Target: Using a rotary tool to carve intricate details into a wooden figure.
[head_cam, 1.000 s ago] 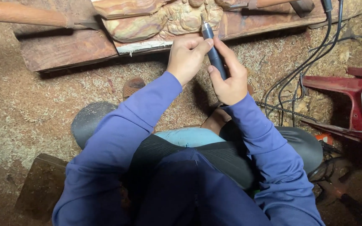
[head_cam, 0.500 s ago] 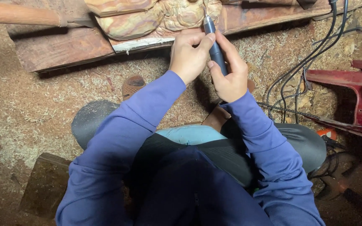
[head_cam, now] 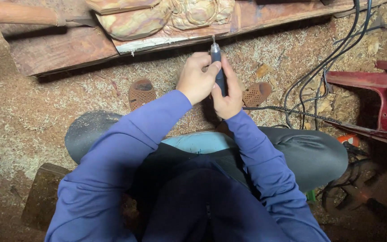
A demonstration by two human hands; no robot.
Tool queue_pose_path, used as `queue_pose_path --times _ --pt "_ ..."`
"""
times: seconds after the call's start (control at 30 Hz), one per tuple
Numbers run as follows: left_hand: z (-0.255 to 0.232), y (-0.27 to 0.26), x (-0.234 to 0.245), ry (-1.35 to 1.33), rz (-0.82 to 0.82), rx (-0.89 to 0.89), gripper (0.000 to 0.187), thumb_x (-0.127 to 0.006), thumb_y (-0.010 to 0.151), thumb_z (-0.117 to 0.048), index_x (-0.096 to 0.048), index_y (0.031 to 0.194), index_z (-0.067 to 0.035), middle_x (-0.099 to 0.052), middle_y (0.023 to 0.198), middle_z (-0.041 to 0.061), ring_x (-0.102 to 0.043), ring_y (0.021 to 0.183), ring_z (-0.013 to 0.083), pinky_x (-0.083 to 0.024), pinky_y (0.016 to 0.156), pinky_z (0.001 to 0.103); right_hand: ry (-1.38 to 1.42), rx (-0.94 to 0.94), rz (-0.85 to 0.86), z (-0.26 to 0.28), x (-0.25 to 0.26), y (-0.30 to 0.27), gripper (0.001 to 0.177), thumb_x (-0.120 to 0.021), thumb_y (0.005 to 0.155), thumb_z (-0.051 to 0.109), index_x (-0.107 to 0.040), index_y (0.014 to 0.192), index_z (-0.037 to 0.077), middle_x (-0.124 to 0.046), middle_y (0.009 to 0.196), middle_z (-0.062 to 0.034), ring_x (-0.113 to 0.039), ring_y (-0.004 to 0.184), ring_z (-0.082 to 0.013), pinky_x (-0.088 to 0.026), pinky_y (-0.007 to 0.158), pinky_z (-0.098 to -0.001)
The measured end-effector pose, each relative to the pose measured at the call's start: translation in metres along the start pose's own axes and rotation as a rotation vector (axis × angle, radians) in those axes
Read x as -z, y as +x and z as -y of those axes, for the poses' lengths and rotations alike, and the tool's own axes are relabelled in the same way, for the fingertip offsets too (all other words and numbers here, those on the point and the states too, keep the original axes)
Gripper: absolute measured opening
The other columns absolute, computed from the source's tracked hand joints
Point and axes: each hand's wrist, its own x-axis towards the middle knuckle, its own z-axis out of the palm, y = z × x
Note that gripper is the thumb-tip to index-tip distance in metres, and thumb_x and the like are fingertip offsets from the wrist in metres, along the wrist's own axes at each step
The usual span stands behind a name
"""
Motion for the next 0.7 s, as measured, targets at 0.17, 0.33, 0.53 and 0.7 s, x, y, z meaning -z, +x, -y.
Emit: queue_pose_path --times 0.17,0.33,0.53,0.7 --pt "0.001 0.011 0.014 0.018 -0.094 -0.109 0.018 -0.068 0.087 -0.025 -0.078 0.079 -0.013 -0.073 0.115 0.005 -0.068 0.108 0.0285 -0.051 0.093 0.043 -0.024 -0.143 0.094 0.006 -0.004 0.01 0.054 -0.061 0.102 0.01 -0.045 0.154 0.006 -0.05 0.154 -0.0163 -0.051 0.141 -0.0297 -0.045 0.118 -0.0411" --pt "-0.005 0.013 0.024 0.039 -0.146 -0.168 0.03 -0.066 0.082 -0.027 -0.06 0.057 -0.012 -0.059 0.075 -0.001 -0.055 0.068 0.0149 -0.041 0.063 0.035 0.013 -0.208 0.17 0.01 -0.01 0.019 0.054 -0.059 0.105 0.009 -0.041 0.155 0.007 -0.044 0.16 -0.0152 -0.045 0.151 -0.0272 -0.036 0.13 -0.0377" --pt "-0.014 0.011 0.019 0.279 -0.164 -0.073 0.028 -0.057 0.082 -0.039 -0.08 0.072 -0.028 -0.077 0.101 -0.009 -0.063 0.11 0.0209 -0.037 0.09 0.047 0.014 -0.247 0.104 0.004 -0.014 0.014 0.054 -0.06 0.105 0.013 -0.04 0.156 0.01 -0.045 0.16 -0.0123 -0.05 0.148 -0.026 -0.045 0.125 -0.0361" --pt "-0.012 0.01 0.012 0.35 -0.153 -0.023 0.031 -0.057 0.087 -0.048 -0.082 0.097 -0.034 -0.068 0.118 -0.003 -0.051 0.119 0.0264 -0.03 0.101 0.046 0.016 -0.24 0.067 0.004 -0.013 0.013 0.053 -0.058 0.106 0.014 -0.04 0.156 0.009 -0.044 0.161 -0.0116 -0.047 0.15 -0.0246 -0.043 0.127 -0.0358"
